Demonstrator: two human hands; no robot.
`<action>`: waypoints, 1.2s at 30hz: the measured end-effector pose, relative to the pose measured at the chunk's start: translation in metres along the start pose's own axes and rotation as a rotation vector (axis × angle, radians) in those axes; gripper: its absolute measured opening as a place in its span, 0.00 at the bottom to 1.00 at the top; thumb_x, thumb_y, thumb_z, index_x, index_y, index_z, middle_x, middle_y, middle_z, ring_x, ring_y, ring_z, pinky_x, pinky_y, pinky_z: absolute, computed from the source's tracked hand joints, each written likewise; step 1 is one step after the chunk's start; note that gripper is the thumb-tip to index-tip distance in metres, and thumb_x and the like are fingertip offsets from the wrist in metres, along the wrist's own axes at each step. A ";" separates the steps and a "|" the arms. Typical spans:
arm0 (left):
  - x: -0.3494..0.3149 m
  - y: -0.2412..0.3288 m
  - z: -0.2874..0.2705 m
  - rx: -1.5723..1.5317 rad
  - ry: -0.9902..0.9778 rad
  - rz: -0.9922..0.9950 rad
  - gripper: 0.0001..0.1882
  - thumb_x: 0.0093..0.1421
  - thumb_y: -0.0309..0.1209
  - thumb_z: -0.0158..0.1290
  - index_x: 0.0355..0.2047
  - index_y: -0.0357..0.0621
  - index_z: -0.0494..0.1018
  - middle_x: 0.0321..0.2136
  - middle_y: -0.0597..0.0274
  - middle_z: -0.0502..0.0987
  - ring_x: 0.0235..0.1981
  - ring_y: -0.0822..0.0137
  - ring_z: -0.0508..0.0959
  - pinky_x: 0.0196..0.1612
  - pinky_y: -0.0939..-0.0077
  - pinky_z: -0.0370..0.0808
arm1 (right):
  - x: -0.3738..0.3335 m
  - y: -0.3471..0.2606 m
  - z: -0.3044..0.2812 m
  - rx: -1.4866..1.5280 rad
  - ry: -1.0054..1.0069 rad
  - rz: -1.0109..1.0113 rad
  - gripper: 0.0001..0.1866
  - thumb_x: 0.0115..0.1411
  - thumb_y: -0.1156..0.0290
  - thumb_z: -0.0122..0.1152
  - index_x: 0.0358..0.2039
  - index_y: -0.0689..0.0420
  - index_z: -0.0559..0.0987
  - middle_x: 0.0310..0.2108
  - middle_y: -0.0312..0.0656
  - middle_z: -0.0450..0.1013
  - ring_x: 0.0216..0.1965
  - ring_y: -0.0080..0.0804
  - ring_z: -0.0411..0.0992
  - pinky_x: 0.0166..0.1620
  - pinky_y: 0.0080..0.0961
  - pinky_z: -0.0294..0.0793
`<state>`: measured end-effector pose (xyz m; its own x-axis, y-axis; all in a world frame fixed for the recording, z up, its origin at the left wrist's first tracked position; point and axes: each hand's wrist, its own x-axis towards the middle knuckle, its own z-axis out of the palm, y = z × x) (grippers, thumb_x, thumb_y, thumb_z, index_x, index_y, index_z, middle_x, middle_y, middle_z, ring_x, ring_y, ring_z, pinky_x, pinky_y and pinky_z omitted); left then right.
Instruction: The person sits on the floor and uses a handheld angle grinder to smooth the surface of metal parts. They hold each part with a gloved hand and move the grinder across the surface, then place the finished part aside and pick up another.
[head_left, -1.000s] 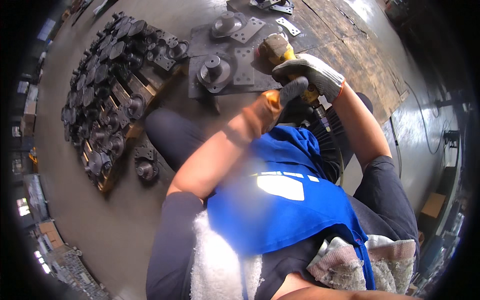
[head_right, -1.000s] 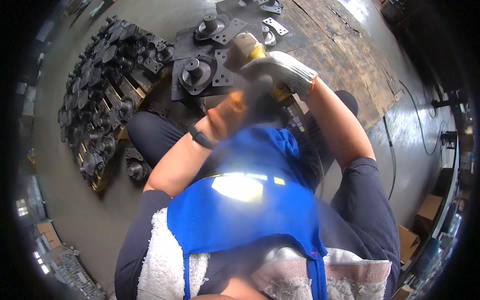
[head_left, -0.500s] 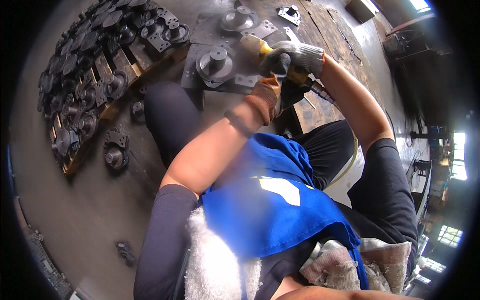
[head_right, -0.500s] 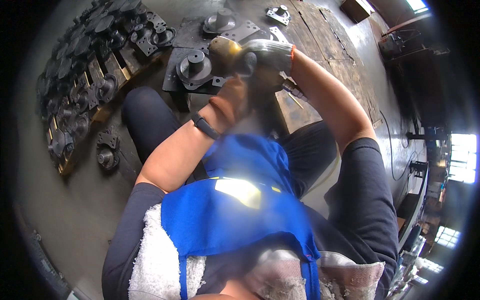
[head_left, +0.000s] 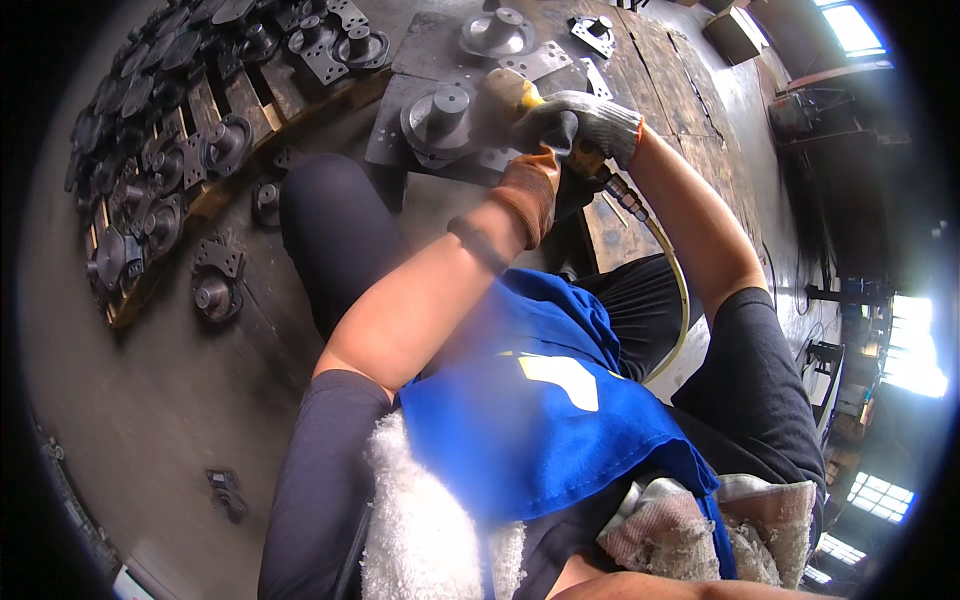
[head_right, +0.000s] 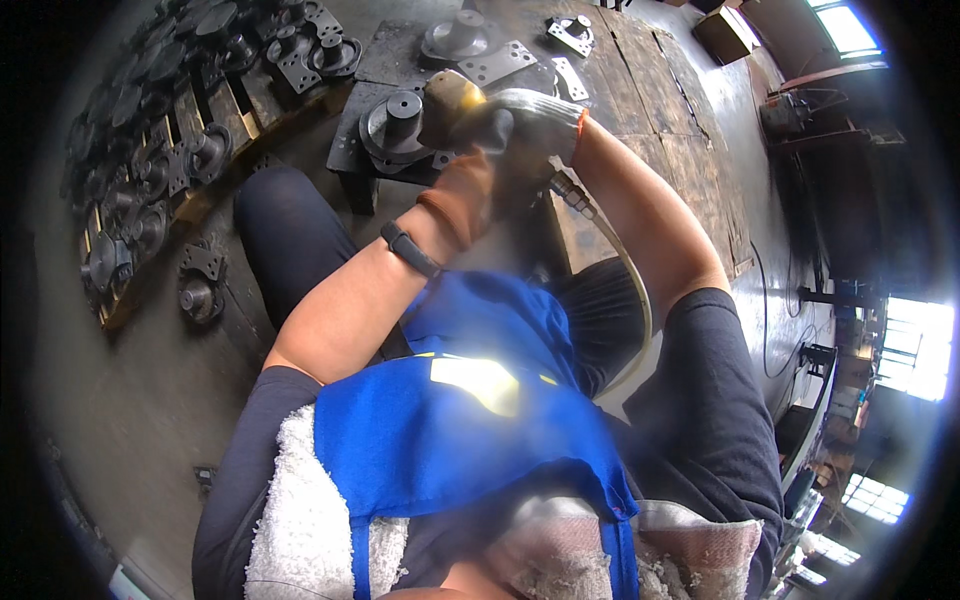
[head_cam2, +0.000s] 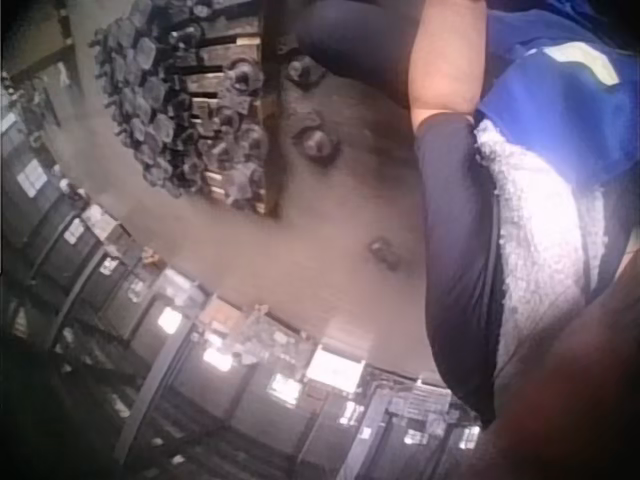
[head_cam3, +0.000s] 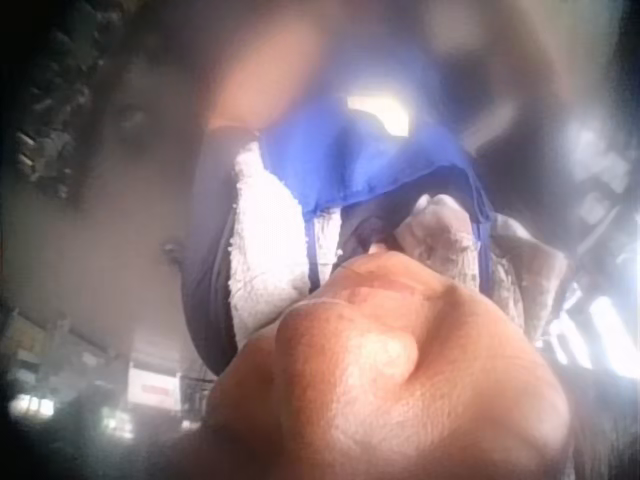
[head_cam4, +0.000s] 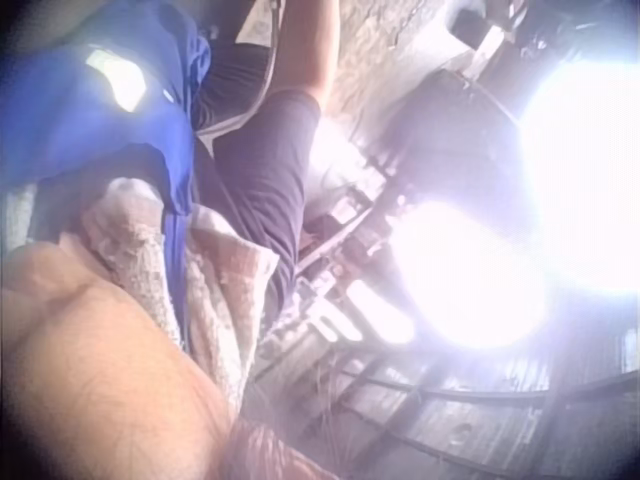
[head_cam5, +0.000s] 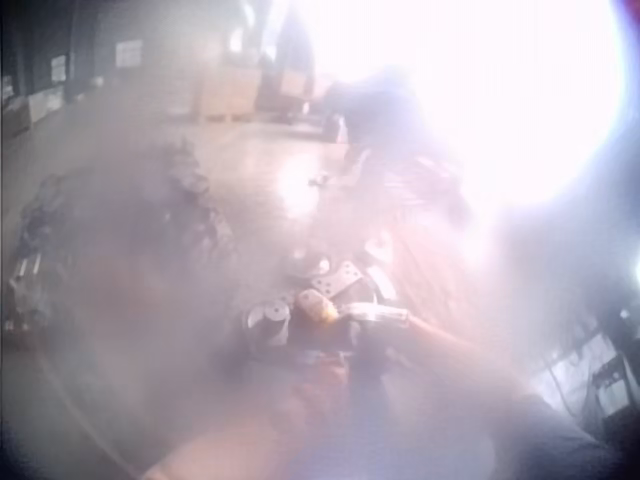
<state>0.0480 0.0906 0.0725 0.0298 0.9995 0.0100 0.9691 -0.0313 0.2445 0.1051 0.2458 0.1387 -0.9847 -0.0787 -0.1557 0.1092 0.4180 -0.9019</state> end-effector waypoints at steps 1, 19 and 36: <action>-0.003 -0.004 0.002 0.046 0.090 0.090 0.30 0.58 0.40 0.54 0.61 0.51 0.64 0.50 0.56 0.76 0.46 0.63 0.79 0.45 0.71 0.75 | 0.002 0.002 0.000 -0.048 -0.003 -0.050 0.24 0.66 0.55 0.50 0.50 0.62 0.79 0.42 0.43 0.79 0.42 0.27 0.76 0.47 0.25 0.74; 0.004 -0.026 0.054 -0.194 0.098 -0.182 0.26 0.56 0.41 0.57 0.52 0.43 0.71 0.42 0.52 0.79 0.43 0.56 0.81 0.44 0.68 0.77 | 0.009 -0.015 0.009 -0.080 0.014 0.053 0.25 0.60 0.56 0.52 0.50 0.62 0.79 0.46 0.43 0.78 0.45 0.27 0.74 0.52 0.26 0.73; -0.034 0.006 -0.067 0.047 -0.254 -0.212 0.47 0.48 0.40 0.66 0.62 0.29 0.57 0.48 0.55 0.79 0.48 0.67 0.80 0.48 0.79 0.75 | 0.009 -0.003 0.010 0.115 0.023 0.089 0.21 0.58 0.66 0.57 0.51 0.62 0.79 0.46 0.43 0.78 0.44 0.27 0.75 0.50 0.25 0.74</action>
<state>0.0361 0.0564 0.1388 -0.1190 0.9525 -0.2802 0.9704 0.1713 0.1703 0.0972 0.2353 0.1360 -0.9731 -0.0245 -0.2292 0.2100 0.3158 -0.9253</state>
